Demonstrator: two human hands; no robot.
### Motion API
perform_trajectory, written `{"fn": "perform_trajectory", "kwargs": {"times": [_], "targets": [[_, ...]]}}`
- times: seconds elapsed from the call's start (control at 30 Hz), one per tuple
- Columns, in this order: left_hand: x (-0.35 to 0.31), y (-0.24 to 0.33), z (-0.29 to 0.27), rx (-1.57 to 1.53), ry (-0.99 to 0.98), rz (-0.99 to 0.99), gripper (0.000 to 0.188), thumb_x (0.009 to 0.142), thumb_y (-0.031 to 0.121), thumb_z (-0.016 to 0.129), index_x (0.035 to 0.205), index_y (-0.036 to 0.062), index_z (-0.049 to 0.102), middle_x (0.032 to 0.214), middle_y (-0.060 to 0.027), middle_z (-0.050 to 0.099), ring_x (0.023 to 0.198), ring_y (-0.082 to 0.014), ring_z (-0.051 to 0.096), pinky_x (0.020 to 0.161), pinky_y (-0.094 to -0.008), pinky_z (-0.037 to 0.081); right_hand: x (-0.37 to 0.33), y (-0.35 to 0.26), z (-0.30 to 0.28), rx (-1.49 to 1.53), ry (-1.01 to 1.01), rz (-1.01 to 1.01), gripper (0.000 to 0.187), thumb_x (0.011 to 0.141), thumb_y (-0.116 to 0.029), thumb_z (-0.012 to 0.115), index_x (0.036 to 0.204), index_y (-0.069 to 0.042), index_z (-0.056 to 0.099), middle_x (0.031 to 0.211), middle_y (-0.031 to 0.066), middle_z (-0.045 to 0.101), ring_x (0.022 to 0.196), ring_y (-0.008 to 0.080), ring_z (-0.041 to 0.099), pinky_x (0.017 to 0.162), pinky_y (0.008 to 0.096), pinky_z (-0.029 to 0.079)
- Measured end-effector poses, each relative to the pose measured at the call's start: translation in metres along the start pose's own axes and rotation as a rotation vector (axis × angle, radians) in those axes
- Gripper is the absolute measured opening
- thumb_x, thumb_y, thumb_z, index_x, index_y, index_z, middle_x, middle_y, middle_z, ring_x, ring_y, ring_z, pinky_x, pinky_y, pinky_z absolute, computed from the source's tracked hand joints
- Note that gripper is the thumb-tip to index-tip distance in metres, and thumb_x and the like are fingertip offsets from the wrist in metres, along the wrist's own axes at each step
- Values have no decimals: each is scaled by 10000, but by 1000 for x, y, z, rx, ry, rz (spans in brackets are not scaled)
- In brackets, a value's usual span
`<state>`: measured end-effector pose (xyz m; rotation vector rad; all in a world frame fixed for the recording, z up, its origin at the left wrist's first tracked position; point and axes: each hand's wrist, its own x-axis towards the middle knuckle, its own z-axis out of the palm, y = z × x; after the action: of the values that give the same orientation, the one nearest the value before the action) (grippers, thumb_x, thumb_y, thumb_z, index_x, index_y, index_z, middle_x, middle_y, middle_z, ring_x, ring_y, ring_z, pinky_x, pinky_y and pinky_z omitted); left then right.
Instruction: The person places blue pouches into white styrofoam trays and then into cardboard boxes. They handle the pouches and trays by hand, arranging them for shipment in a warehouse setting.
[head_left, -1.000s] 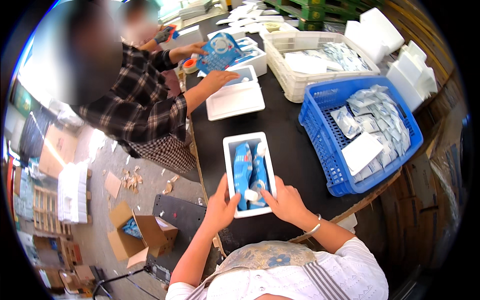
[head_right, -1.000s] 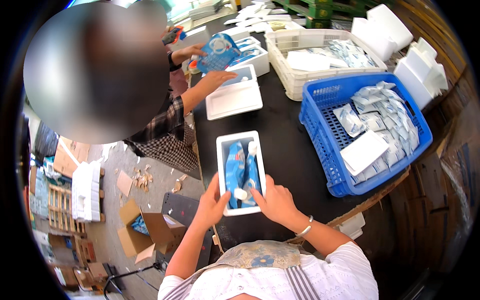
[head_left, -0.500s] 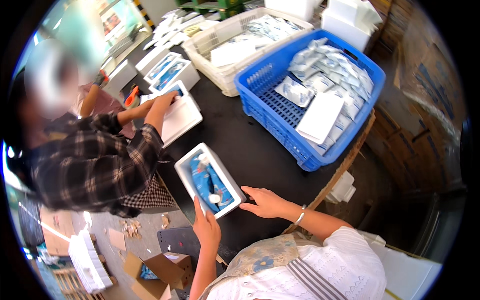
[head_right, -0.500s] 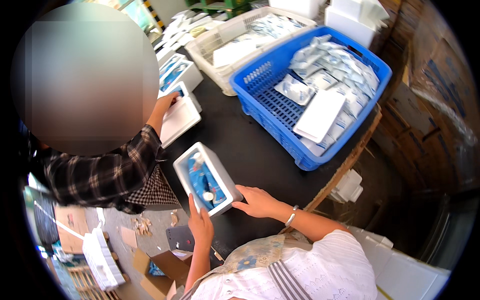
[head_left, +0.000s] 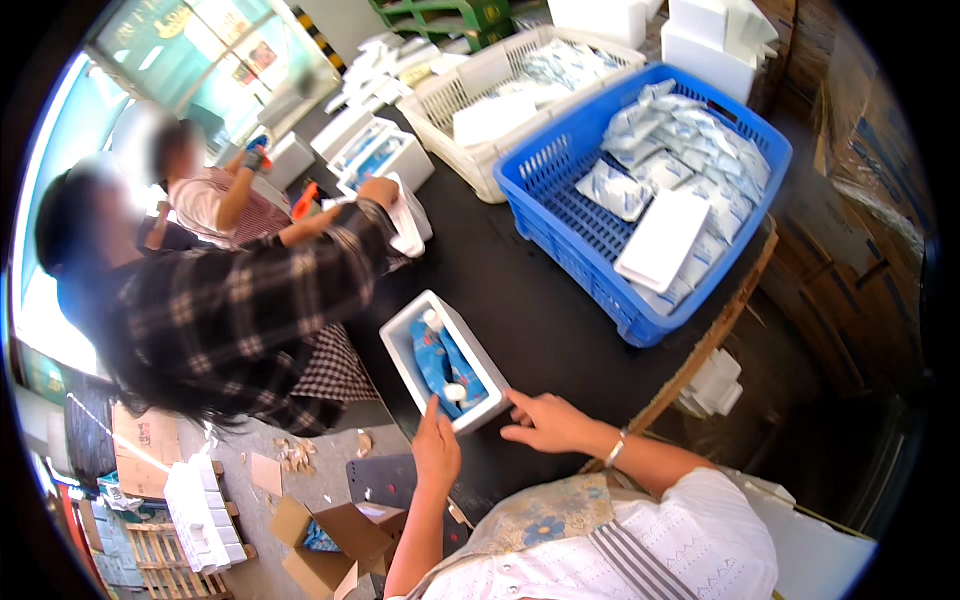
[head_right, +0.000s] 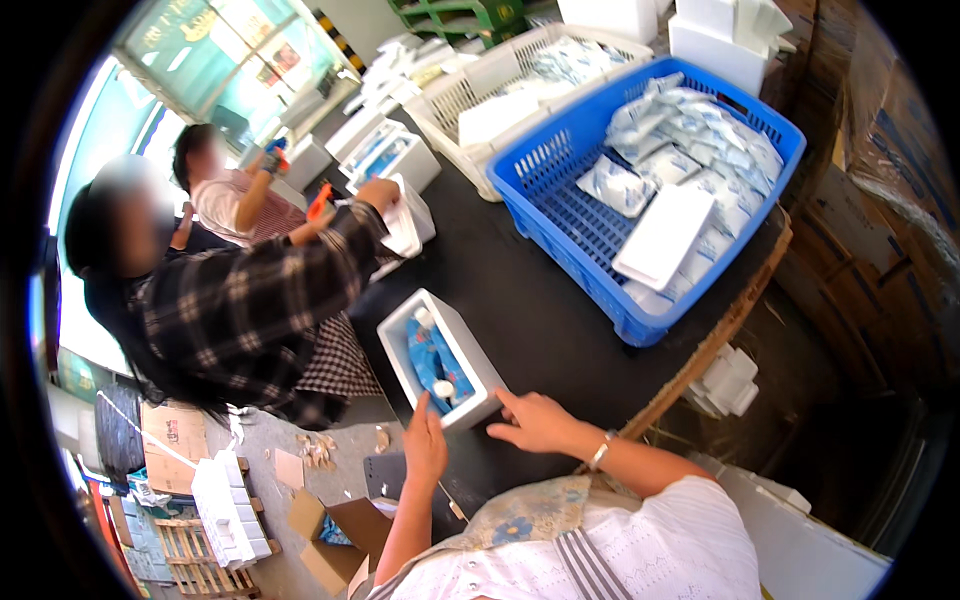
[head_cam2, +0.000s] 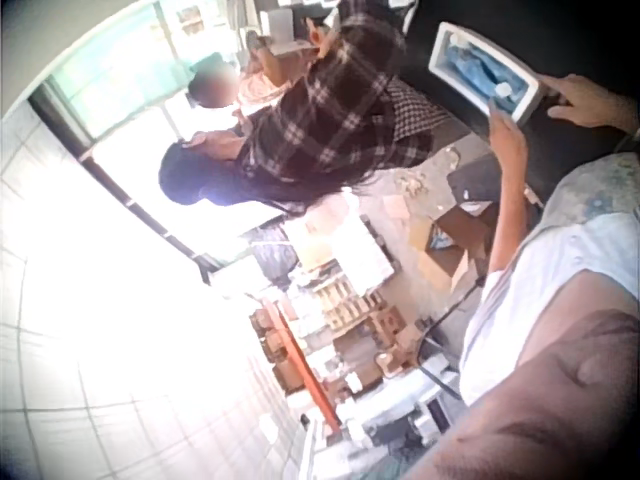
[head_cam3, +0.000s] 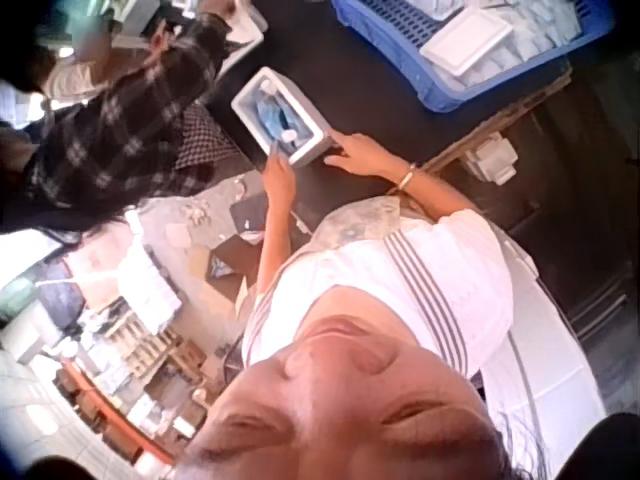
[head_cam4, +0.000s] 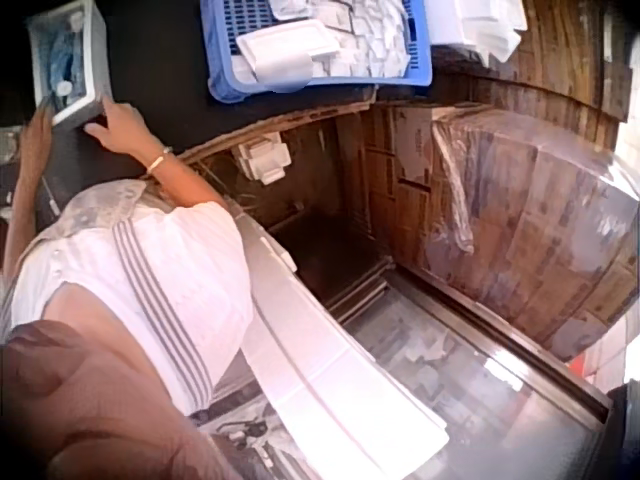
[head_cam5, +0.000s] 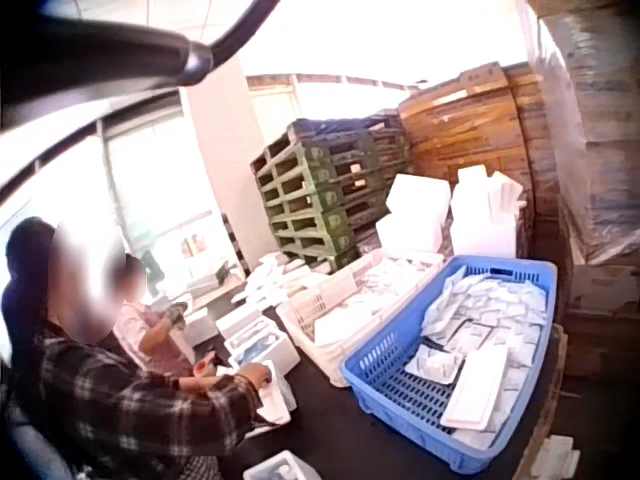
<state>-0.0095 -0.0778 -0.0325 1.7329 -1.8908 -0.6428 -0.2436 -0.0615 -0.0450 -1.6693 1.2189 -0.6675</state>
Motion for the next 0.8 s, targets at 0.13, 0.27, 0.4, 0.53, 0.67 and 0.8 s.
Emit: {"fn": "perform_trajectory", "kwargs": {"times": [0.13,0.27,0.4,0.53,0.67,0.8], "targets": [[3,3,-3,37,-37,-52,421,976,185,442,1338,-21,505,1148,-335,605,1036,-490,601,885,-508,480,-12,0,7,77,-163,-72,402,878,-364,673,1121,-44,670,901,134,728,798,309,705,732,397,557],[-1,0,-8,40,-34,23,542,971,334,534,1375,-22,466,1282,-341,535,1162,-493,544,969,-486,451,-14,-2,15,-58,-326,-84,403,896,-337,670,1159,-32,670,993,155,729,891,288,715,786,358,559],[7,26,-12,86,184,266,416,907,227,643,1270,29,596,1388,-301,475,1262,-493,465,1021,-467,429,-2,11,10,-36,-206,-72,356,892,-307,668,1121,-35,685,940,137,733,861,303,707,776,375,551],[17,-12,-1,130,186,279,313,855,92,622,1161,55,678,1354,-213,554,1243,-448,507,1019,-449,447,13,-9,-8,31,19,-195,282,869,-231,693,1053,-17,691,836,128,724,774,302,701,741,376,551],[20,-13,5,115,187,226,339,810,23,582,1132,40,685,1288,-175,616,1231,-439,520,1021,-455,451,37,-37,-21,41,445,-387,270,834,-164,725,1041,3,679,1006,157,696,929,318,669,812,387,534],[25,15,-7,296,220,352,417,787,47,607,1202,15,626,1308,-203,588,1279,-477,457,1068,-529,375,60,-46,1,-70,552,-433,302,860,-176,690,1099,6,653,1268,206,588,1173,378,557,993,429,440]]}}
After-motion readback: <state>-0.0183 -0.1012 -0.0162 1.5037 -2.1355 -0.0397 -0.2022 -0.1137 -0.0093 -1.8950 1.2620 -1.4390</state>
